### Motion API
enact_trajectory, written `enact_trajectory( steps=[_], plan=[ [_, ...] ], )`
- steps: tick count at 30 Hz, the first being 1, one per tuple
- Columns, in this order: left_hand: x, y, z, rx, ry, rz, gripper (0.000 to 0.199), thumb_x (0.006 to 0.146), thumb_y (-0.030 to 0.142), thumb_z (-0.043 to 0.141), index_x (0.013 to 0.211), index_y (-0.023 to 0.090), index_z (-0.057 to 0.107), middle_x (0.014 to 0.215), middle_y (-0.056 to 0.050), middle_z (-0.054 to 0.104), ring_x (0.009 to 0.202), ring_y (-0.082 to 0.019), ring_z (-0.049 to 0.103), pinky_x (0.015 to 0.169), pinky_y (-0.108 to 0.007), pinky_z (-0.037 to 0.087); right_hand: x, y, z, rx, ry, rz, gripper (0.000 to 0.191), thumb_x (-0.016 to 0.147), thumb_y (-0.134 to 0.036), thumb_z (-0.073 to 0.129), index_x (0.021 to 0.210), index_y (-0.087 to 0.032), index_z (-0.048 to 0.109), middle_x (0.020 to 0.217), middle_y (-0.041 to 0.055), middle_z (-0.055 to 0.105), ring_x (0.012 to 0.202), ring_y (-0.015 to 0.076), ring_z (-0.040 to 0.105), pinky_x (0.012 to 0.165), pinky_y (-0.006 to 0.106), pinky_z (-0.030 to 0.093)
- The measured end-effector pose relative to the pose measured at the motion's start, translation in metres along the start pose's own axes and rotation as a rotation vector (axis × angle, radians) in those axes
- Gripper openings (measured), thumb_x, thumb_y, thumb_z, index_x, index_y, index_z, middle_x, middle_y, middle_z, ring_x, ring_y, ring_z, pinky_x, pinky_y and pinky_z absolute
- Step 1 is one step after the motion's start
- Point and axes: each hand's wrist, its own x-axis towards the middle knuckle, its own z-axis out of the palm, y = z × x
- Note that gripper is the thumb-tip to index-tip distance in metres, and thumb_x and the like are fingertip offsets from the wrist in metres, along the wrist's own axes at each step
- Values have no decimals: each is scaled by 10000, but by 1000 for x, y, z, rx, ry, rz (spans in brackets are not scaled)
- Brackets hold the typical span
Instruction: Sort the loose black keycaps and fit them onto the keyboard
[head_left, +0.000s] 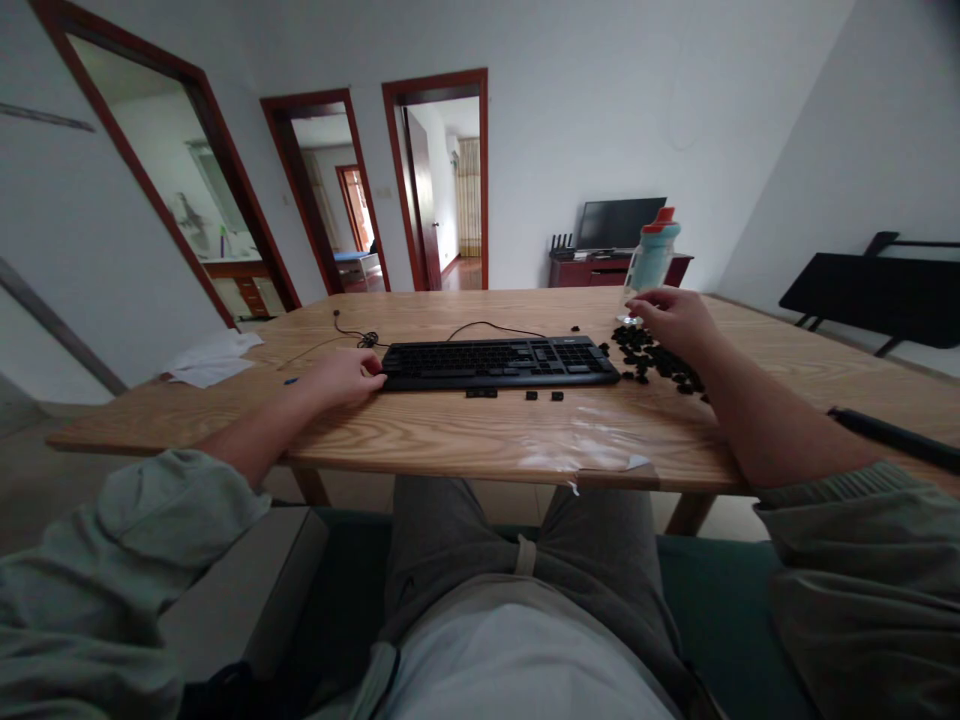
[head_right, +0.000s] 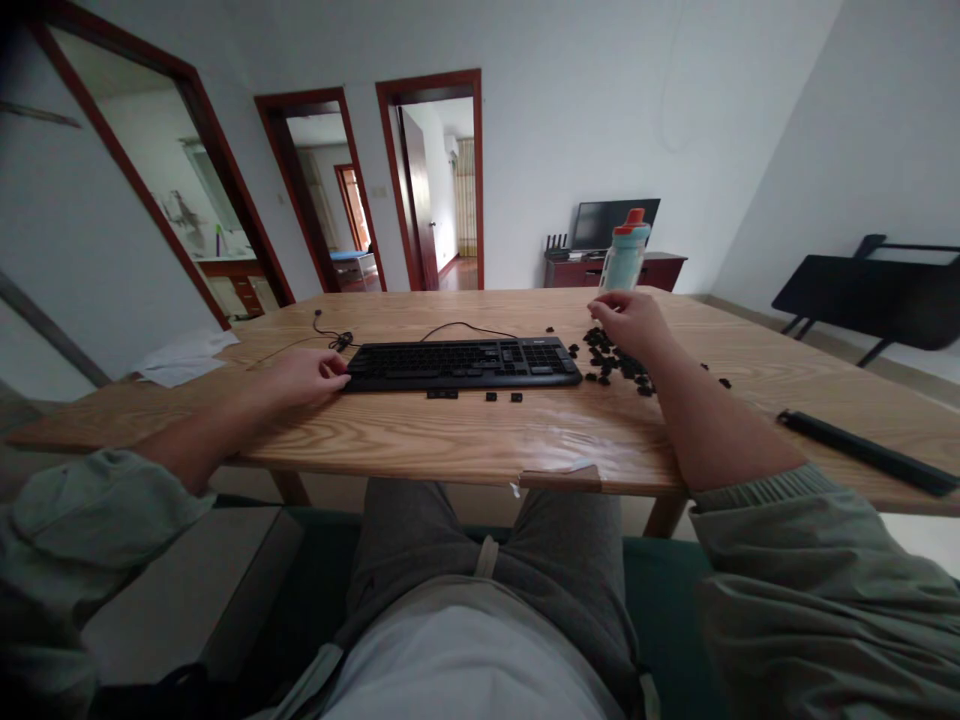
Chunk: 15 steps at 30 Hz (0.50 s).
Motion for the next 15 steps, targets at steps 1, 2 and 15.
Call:
enact_trajectory(
  steps=[1,2,15],
  plan=[
    [9,2,-7,20,-88,-6,238,759,415,606,826,211,707,823,-56,732,729,-219,645,638,-301,445,0,5,-4,10,6,15,280,796,-410,600,847,-171,737,747,90,706,682,218,609,665,357,477],
    [18,5,-14,43,-178,-18,202,731,402,638,759,211,698,785,-54,724,713,-222,644,626,-301,441,-1,9,-7,19,11,26,271,800,-412,599,846,-181,733,758,89,706,684,221,610,658,357,478],
    [81,57,-27,90,-601,-292,223,398,239,790,568,161,669,518,-131,597,681,-392,640,639,-507,523,1,17,-22,119,113,48,258,791,-381,622,821,-149,730,733,65,692,604,166,570,595,307,460]
  ],
)
